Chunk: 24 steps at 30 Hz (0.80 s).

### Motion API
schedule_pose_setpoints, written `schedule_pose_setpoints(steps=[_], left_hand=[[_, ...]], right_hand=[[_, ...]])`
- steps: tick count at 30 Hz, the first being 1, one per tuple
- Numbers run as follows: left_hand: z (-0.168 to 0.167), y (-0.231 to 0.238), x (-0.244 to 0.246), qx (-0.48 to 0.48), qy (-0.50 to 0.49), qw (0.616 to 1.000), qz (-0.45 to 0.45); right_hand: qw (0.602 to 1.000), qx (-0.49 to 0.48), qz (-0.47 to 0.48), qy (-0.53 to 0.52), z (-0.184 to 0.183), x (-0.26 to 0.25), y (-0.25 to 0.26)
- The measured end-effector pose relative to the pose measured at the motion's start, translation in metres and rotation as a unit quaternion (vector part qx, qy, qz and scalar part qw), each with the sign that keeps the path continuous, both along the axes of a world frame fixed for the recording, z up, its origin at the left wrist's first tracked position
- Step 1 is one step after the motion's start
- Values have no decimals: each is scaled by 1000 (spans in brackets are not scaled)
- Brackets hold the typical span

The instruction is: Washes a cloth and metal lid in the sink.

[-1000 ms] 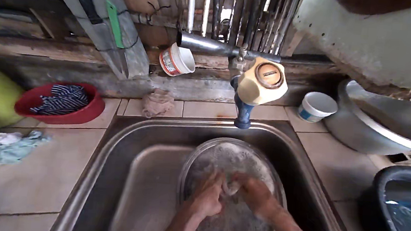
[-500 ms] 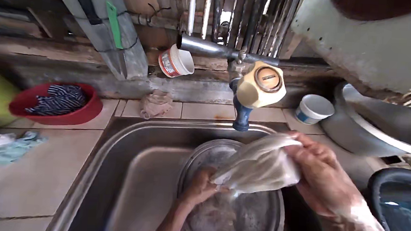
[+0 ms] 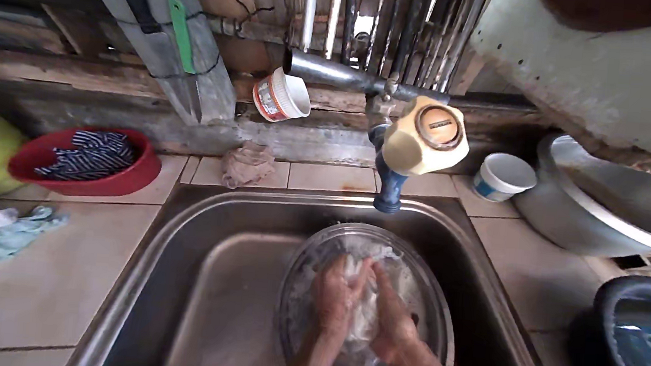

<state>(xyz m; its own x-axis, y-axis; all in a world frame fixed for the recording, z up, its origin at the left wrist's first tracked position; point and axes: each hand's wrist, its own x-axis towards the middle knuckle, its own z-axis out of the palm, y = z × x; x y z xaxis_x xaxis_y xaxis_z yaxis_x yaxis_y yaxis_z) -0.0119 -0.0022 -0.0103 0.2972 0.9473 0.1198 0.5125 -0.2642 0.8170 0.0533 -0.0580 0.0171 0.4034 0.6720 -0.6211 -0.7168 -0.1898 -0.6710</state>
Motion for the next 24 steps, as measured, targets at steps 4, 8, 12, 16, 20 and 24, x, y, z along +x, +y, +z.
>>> schedule_pose_setpoints(steps=[4,8,12,16,20,24], left_hand=[[-2,-31,2,78,-76,988,-106],[-9,48,-32,-128,33,984,-121],[-30,48,-54,-105,129,927,-335],[-35,38,-40,-169,293,864,-374],[-21,57,-58,-115,151,930,-316],[7,20,-56,-65,-276,933,-219]], right_hand=[[985,20,53,-165,-22,20,-7],[915,-35,243,-319,-6,39,-26],[689,-91,486,-530,-45,47,-34],[680,-149,526,-488,-57,53,-19],[947,52,243,-204,-6,75,-24],[990,128,53,-23,-5,57,-23]])
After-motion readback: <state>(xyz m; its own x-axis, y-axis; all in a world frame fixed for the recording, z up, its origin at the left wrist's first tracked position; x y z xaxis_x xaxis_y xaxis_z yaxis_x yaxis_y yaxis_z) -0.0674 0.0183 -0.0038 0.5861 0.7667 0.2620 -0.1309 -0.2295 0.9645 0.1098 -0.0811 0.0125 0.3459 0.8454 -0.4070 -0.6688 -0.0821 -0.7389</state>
